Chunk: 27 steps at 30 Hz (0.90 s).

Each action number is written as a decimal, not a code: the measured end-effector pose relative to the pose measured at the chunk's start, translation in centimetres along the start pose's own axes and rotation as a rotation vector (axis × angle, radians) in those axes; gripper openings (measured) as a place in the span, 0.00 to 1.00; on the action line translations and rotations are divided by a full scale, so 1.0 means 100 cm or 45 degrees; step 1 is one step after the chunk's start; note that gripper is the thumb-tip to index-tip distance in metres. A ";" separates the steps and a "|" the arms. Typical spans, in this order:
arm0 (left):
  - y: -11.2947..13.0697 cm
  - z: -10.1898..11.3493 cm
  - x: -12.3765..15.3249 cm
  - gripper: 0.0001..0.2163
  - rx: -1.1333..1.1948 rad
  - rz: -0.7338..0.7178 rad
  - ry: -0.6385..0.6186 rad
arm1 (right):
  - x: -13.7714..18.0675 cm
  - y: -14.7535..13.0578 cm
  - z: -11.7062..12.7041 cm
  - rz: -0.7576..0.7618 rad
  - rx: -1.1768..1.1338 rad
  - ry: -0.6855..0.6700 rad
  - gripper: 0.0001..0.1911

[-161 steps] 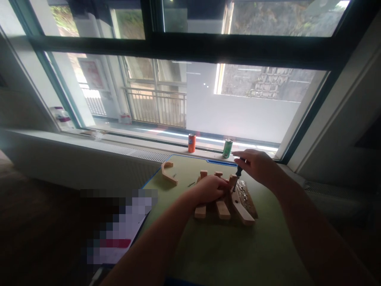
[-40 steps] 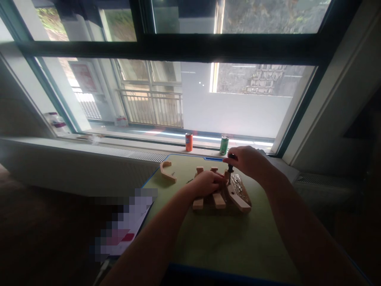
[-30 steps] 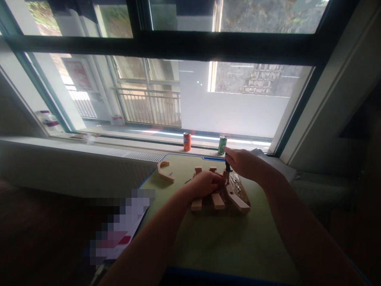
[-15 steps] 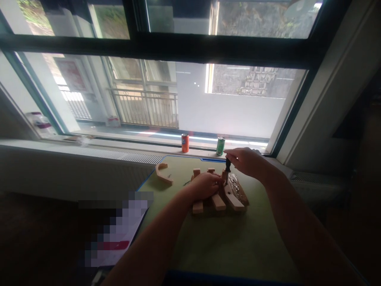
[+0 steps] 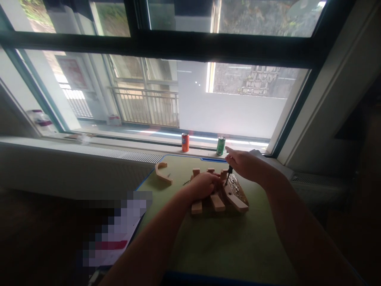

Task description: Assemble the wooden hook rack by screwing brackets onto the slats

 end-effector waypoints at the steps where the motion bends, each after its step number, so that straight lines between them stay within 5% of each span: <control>1: 0.000 0.000 0.000 0.18 -0.012 0.005 0.002 | 0.000 0.001 -0.001 0.005 -0.034 0.000 0.22; 9: 0.003 0.004 0.001 0.21 -0.024 0.014 0.000 | -0.009 0.012 -0.006 -0.057 -0.113 0.003 0.18; 18: -0.001 0.000 0.001 0.19 0.037 0.032 -0.009 | -0.004 -0.008 -0.001 0.101 0.022 0.080 0.19; 27: 0.006 0.005 0.002 0.19 -0.018 0.081 -0.015 | -0.002 -0.005 0.000 -0.222 0.430 0.129 0.27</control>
Point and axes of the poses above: each hand's wrist, its own x-axis away from the middle knuckle, its own z-axis out of the back of the hand, y = z × x, the point moved 1 cm from there along -x, towards the middle knuckle, and after that the axes turned 10 degrees about -x, right-handed, at the moved point
